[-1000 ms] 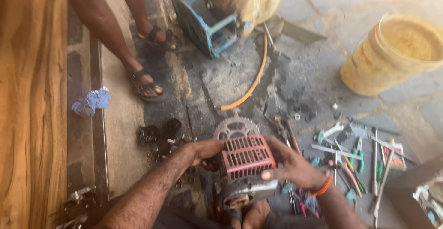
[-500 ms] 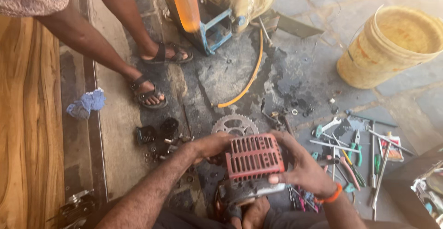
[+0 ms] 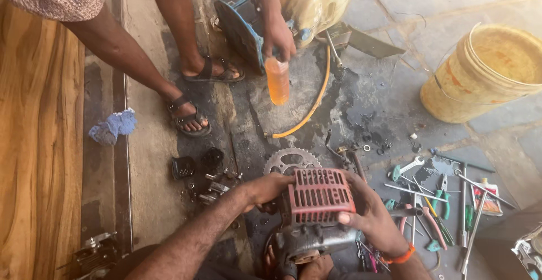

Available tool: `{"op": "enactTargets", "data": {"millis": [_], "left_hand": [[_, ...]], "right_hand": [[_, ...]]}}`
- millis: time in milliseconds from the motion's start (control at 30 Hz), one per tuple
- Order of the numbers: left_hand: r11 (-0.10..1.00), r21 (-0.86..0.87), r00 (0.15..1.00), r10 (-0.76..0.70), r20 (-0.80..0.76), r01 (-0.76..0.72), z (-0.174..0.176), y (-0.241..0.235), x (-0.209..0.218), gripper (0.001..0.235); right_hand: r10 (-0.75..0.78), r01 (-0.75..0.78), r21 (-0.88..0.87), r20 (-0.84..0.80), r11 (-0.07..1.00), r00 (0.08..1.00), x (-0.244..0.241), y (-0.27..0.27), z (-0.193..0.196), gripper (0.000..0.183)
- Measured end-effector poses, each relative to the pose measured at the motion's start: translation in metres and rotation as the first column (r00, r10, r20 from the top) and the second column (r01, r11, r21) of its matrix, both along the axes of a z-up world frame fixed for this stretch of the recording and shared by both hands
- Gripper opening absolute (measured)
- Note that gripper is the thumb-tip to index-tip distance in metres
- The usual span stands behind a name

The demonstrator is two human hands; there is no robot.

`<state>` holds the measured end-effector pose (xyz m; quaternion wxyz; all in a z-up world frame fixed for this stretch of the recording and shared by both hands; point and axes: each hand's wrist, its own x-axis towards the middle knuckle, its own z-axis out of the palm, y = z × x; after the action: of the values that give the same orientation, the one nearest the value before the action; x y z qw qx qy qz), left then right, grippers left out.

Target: The person disassembles and works on a small engine, using screwdrivers and pliers to remove and inspect parts like the cylinder head and pull-start mechanism.

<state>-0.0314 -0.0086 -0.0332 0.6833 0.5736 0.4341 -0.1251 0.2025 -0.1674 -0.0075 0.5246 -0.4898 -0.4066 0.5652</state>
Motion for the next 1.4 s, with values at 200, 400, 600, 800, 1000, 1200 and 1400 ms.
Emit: {"op": "enactTargets", "data": {"millis": [200, 400, 600, 800, 1000, 1200, 1400], "left_hand": [[0.997, 0.082, 1.0, -0.004, 0.022, 0.002, 0.02, -0.008, 0.008, 0.058], [0.991, 0.132, 0.995, 0.01, -0.096, 0.003, 0.021, -0.004, 0.01, 0.054], [0.985, 0.123, 0.991, 0.129, -0.036, -0.124, -0.018, 0.02, 0.006, 0.056], [0.964, 0.2, 0.982, 0.185, -0.025, -0.176, -0.034, 0.038, 0.005, 0.062], [0.937, 0.268, 0.935, 0.285, -0.21, -0.226, -0.033, 0.038, 0.011, 0.061], [0.423, 0.891, 0.947, 0.319, 0.022, -0.163, -0.048, 0.006, 0.004, 0.046], [0.711, 0.625, 0.909, 0.417, -0.006, -0.322, 0.025, -0.058, 0.01, 0.06]], "right_hand": [[0.05, -0.048, 0.042, -0.055, 0.998, 0.997, 0.006, -0.008, 0.004, 0.109], [0.248, -0.25, -0.07, -0.028, 0.966, 0.968, 0.017, -0.001, -0.001, 0.119], [0.362, -0.361, -0.154, -0.019, 0.92, 0.932, 0.023, 0.037, -0.002, 0.122], [0.413, -0.391, -0.166, 0.13, 0.905, 0.901, 0.03, 0.074, -0.009, 0.121], [0.387, -0.363, -0.174, 0.136, 0.915, 0.912, 0.031, 0.082, -0.028, 0.116], [0.268, -0.243, -0.153, 0.174, 0.958, 0.947, 0.024, 0.082, -0.043, 0.113], [0.269, -0.243, -0.123, 0.279, 0.962, 0.922, 0.026, 0.081, -0.043, 0.111]]}}
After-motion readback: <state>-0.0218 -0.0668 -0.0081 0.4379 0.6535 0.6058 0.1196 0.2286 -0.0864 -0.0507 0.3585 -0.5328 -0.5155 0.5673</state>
